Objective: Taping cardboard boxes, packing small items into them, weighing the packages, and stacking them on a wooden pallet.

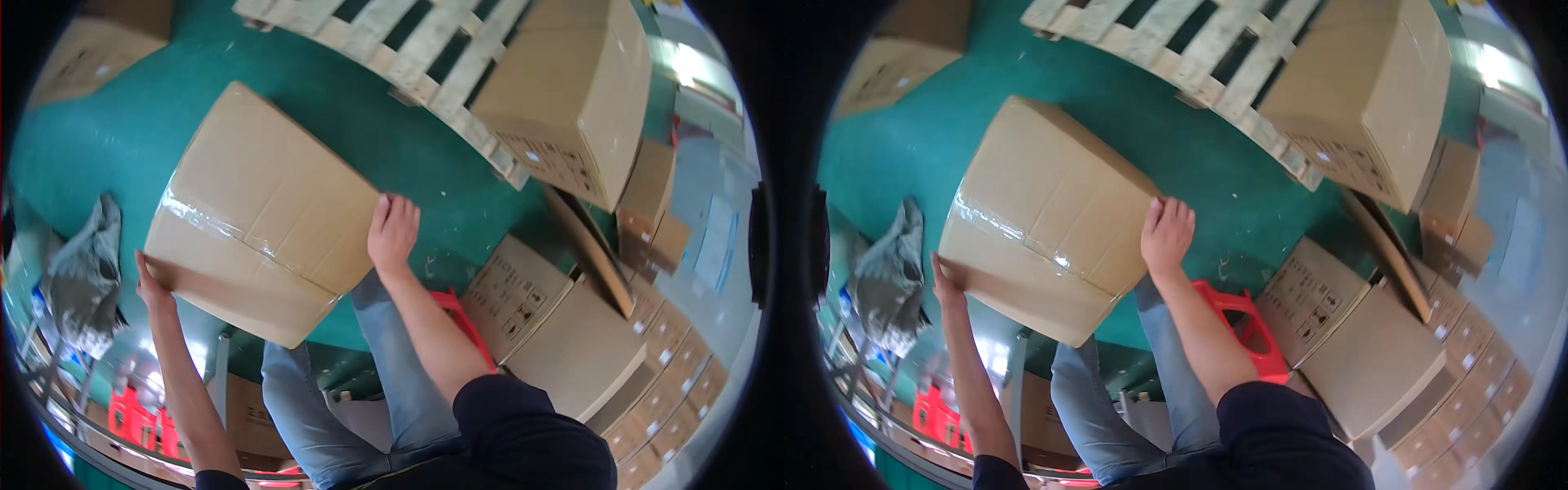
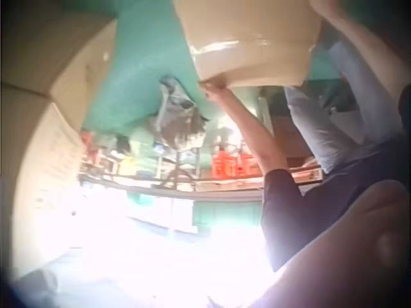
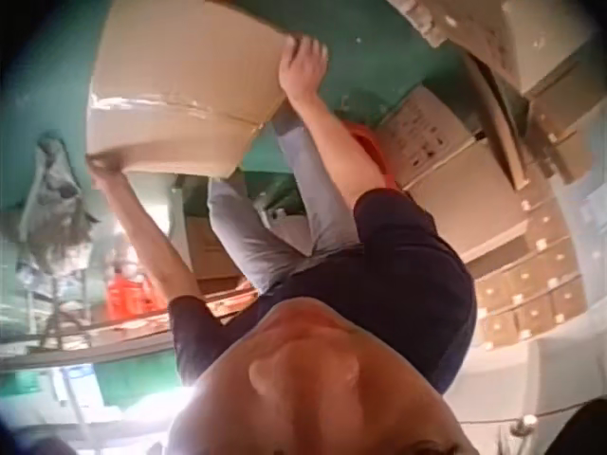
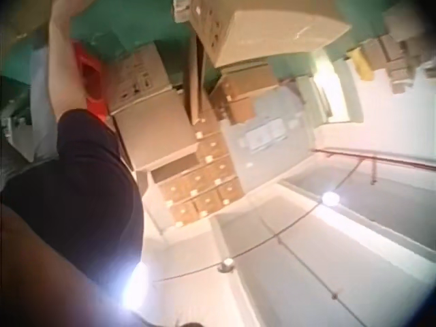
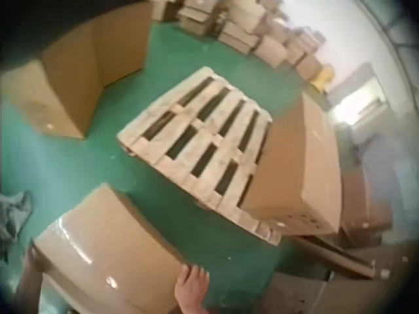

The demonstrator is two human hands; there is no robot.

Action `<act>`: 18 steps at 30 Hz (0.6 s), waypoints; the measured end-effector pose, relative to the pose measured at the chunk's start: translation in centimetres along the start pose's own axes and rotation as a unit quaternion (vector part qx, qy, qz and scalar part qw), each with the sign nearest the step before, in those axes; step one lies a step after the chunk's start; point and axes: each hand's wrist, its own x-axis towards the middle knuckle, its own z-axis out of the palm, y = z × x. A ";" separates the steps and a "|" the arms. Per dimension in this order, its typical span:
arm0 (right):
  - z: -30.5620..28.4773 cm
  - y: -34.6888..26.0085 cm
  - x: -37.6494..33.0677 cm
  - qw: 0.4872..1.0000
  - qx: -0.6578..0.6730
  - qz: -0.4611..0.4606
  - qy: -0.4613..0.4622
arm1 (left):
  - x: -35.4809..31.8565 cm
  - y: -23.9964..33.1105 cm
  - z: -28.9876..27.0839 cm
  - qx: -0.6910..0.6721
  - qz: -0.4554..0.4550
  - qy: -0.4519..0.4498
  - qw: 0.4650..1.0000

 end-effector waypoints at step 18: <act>0.8 12.3 8.4 0.804 0.412 0.184 -0.388 | 0.6 1.6 6.5 -0.048 -0.142 -0.230 0.962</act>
